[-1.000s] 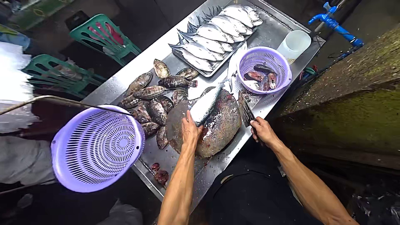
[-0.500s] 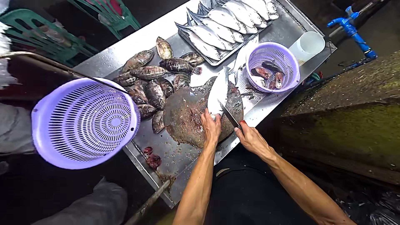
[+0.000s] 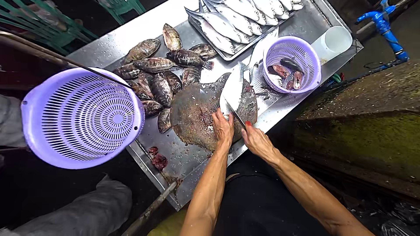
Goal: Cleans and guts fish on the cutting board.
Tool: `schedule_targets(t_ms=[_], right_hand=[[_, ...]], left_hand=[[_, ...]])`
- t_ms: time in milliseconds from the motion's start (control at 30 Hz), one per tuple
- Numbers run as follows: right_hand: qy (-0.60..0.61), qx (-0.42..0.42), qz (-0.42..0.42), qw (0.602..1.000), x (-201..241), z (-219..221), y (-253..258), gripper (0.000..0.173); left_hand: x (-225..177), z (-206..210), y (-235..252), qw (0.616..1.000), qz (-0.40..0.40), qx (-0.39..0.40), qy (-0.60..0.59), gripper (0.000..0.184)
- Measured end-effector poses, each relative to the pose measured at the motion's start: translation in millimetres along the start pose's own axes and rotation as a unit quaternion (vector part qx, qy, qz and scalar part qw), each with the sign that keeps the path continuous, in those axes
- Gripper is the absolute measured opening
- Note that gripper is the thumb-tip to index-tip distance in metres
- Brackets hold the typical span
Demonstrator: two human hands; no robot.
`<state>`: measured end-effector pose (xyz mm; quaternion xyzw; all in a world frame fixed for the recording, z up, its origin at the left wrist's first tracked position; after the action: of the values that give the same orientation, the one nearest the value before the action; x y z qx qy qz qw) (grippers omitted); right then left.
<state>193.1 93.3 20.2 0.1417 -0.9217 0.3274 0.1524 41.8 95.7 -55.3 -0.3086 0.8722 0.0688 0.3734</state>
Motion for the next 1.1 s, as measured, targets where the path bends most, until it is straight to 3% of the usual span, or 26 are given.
schedule_targets(t_ms=[233, 400, 600, 767, 833, 967, 1100], right_hand=[[0.007, 0.026, 0.026, 0.999, -20.2, 16.4, -25.3, 0.047], [0.019, -0.05, -0.039, 0.998, 14.8, 2.7, 38.9, 0.047], [-0.017, 0.013, -0.005, 1.0, -9.9, 11.7, -1.4, 0.048], [-0.003, 0.008, -0.034, 0.999, 38.6, -21.5, 72.0, 0.043], [0.008, 0.0, -0.047, 0.999, 38.4, -23.4, 76.7, 0.04], [-0.042, 0.045, -0.017, 0.998, 7.9, -9.3, 24.3, 0.048], [-0.027, 0.125, 0.041, 0.991, -40.5, -8.7, -44.6, 0.04]], left_hand=[[-3.3, -1.9, 4.3, 1.0, -0.015, -0.001, -0.002, 0.054], [-0.7, -4.5, 6.1, 1.0, -0.025, 0.005, -0.003, 0.052], [0.3, -3.1, 5.2, 1.0, -0.001, 0.013, 0.012, 0.055], [0.2, -4.3, 6.2, 0.999, 0.026, 0.016, 0.011, 0.054], [2.1, -4.9, 2.7, 1.0, 0.027, 0.01, 0.002, 0.053], [1.1, -4.9, 4.3, 0.999, 0.035, 0.003, -0.006, 0.054], [-2.0, -10.8, 7.8, 0.999, 0.002, 0.036, -0.013, 0.056]])
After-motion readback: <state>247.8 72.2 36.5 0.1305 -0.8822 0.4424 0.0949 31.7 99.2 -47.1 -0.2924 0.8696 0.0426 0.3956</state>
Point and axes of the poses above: each hand's wrist, its own y-axis towards the middle knuckle, its own z-axis out of the palm, x = y × z, the point moved 6 cm from there along y, towards the middle knuckle, and after that the axes turned 3 degrees about -y, right-handed, at the moved point
